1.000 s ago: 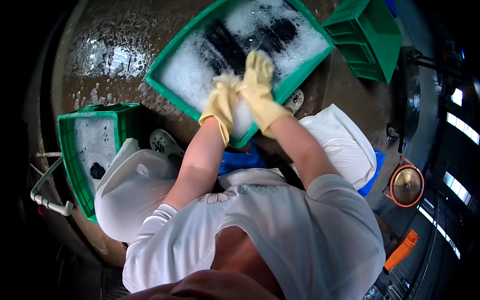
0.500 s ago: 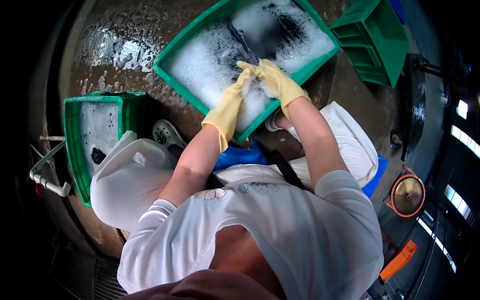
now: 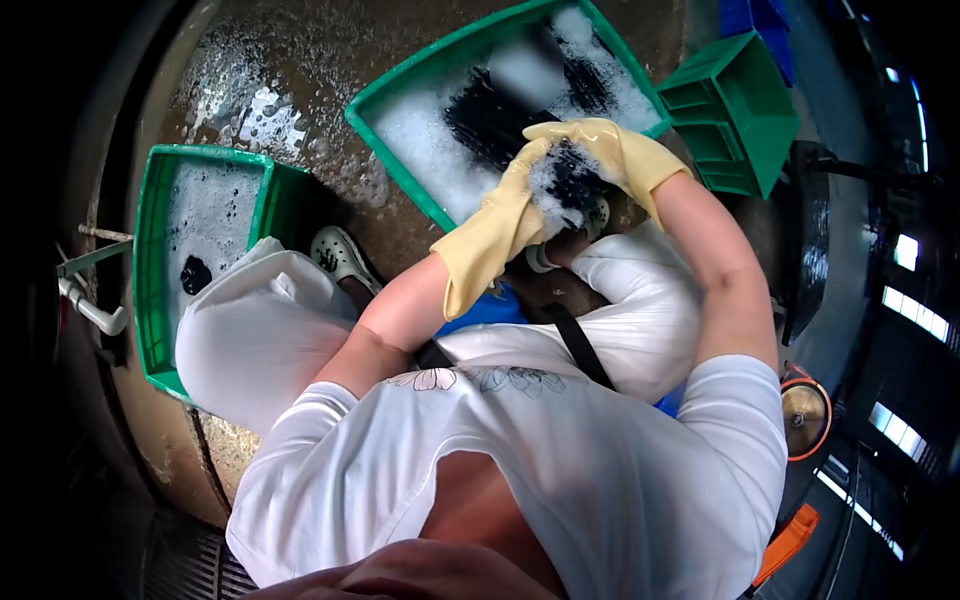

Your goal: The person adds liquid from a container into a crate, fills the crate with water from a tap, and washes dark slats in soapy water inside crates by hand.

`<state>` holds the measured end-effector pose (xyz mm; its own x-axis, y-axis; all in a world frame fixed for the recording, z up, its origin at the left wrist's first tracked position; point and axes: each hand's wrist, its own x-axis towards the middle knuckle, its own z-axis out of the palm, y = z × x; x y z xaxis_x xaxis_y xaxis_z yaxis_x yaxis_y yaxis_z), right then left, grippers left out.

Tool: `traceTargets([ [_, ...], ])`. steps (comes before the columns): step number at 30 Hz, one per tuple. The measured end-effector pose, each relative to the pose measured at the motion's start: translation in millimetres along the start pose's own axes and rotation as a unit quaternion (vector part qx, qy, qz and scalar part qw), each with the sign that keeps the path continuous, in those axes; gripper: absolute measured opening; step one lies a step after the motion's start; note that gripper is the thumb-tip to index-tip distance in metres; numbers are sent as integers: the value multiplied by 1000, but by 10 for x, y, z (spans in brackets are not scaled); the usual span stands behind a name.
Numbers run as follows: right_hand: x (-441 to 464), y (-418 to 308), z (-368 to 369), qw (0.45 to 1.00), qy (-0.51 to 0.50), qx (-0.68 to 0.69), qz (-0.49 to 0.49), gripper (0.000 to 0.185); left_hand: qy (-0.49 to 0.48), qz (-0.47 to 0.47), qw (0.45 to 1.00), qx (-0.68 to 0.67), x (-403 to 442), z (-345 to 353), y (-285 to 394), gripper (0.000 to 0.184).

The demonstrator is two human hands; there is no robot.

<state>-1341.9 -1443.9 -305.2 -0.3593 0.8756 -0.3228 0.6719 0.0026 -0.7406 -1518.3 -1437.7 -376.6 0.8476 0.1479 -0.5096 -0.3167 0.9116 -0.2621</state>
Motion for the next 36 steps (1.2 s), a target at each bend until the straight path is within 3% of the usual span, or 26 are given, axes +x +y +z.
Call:
traceTargets([
  [1, -97, -120, -28, 1000, 1, -8, 2, 46, -23, -31, 999, -28, -11, 46, -66, 41],
  [2, -199, -344, -33, 987, 8, 127, 103, 47, -5, -34, 999, -32, -62, 117, -152, 40],
  [3, -274, -482, -31, 945, 17, 258, 201, 48, -58, -64, 994, -68, -29, 46, -215, 39],
  [4, -376, -348, -4, 993, -33, -68, 93, 50, -61, -65, 995, -48, -54, 25, -298, 38],
  [5, -458, -468, -4, 988, -15, -130, 78, 57, -64, -66, 995, -28, -184, 76, -354, 37],
  [7, -665, -346, 169, 988, 49, 23, 143, 53, -87, -56, 995, 3, -192, -7, -465, 38],
  [8, -773, -324, 210, 985, 94, -143, 31, 46, -103, -46, 993, 34, -204, -40, -492, 38],
  [9, -798, -435, 281, 940, 118, 242, 208, 41, -106, -38, 993, 32, -267, -33, -487, 38],
  [11, -704, -246, 373, 878, 166, 376, 245, 39, -98, 103, 966, 214, -454, -38, -440, 40],
  [12, -520, -496, 354, 883, 152, 376, 237, 39, -80, 137, 962, 220, -842, 144, -323, 43],
  [14, -154, -1039, 314, 741, 113, 591, 298, 42, -51, 212, 953, 210, -864, 131, -204, 47],
  [17, 474, -942, 332, 867, 63, 461, 177, 40, -39, 353, 907, 226, -771, -63, 232, 61],
  [19, 958, -701, 416, 849, 76, 495, 167, 35, 148, 392, 885, 205, -935, -16, 550, 57],
  [20, 1204, -629, 449, 967, 97, 233, -41, 35, -35, 452, 879, 146, -1033, -96, 733, 49],
  [21, 1407, -562, 488, 960, 114, -52, -251, 36, -23, 474, 869, 140, -1115, -142, 950, 42],
  [23, 1815, -1115, 606, 945, 94, -120, -289, 43, 64, 477, 867, 132, -1441, -244, 1307, 33],
  [24, 2208, -1080, 773, 955, -16, 178, -238, 48, 68, 485, 863, 123, -1728, -220, 1416, 30],
  [25, 2454, -1198, 867, 951, -9, 109, -289, 54, 72, 492, 860, 114, -2008, -221, 1509, 28],
  [27, 2966, -1386, 1112, 931, 35, -10, -363, 58, 131, 591, 777, 174, -2316, -470, 1758, 24],
  [29, 3250, -1727, 1355, 932, 14, 9, -362, 53, 79, 624, 770, 105, -2600, -582, 1985, 22],
  [31, 3433, -2004, 1591, 943, -36, 103, -313, 46, 104, 671, 718, 152, -2729, -900, 2332, 22],
  [32, 3503, -2216, 1677, 987, -58, 80, -128, 53, 169, 687, 652, 271, -2860, -930, 2307, 25],
  [33, 3539, -2359, 1729, 994, -73, 57, 65, 65, 218, 690, 570, 389, -2966, -948, 2280, 29],
  [35, 3575, -2018, 2005, 995, 87, 53, 1, 84, 524, 628, 468, 334, -2775, -1394, 2864, 63],
  [36, 3317, -2012, 1915, 990, 99, 103, 8, 79, 592, 627, 388, 325, -2614, -1398, 2981, 74],
])
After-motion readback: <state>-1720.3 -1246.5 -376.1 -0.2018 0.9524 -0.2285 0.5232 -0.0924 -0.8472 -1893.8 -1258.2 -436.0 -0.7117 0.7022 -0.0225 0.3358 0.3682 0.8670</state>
